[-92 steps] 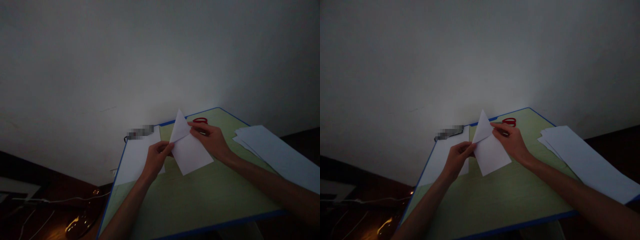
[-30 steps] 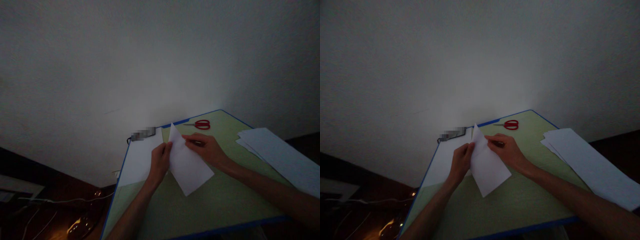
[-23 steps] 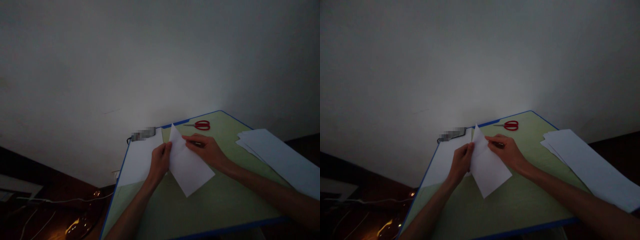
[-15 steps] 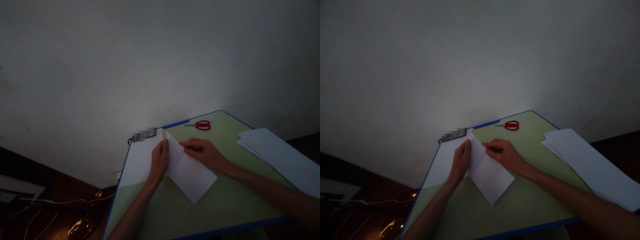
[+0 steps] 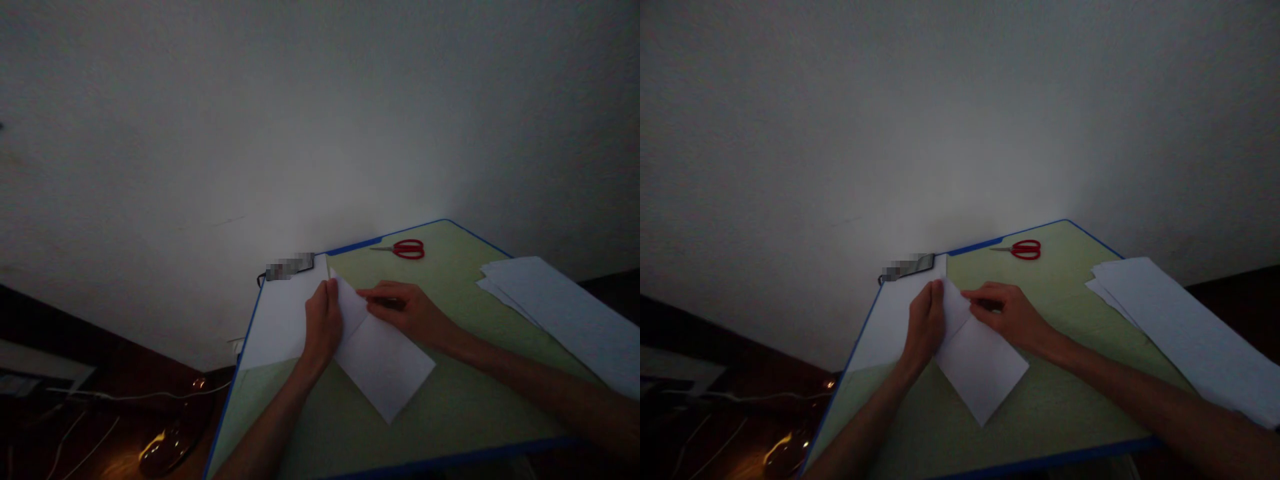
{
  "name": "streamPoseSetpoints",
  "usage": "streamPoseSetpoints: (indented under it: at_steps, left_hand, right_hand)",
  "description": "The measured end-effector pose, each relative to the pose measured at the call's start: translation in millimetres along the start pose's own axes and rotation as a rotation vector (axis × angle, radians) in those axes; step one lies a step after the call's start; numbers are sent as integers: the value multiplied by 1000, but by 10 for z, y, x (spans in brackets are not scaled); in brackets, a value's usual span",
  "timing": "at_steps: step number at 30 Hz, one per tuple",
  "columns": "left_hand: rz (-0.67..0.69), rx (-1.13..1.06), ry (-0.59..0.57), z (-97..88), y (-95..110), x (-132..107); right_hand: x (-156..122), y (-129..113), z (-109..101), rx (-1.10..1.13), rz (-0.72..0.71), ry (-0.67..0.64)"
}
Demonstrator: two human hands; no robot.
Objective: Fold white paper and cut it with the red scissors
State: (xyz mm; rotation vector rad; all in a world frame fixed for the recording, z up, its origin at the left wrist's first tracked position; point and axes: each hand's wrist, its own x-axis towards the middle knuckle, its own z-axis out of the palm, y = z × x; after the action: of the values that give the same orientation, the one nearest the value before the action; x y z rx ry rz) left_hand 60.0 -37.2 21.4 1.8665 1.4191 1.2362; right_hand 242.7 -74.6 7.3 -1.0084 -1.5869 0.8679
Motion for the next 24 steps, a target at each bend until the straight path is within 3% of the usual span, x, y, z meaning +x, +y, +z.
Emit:
streamPoseSetpoints:
  at_steps: [9,24]
  left_hand:
    - [-14,-41,15,13,24,-38]
    - [-83,-290,16,-78,113,5]
  right_hand:
    - [-3,-18,29,74,95,30]
    - [-49,-38,67,53,68,-27]
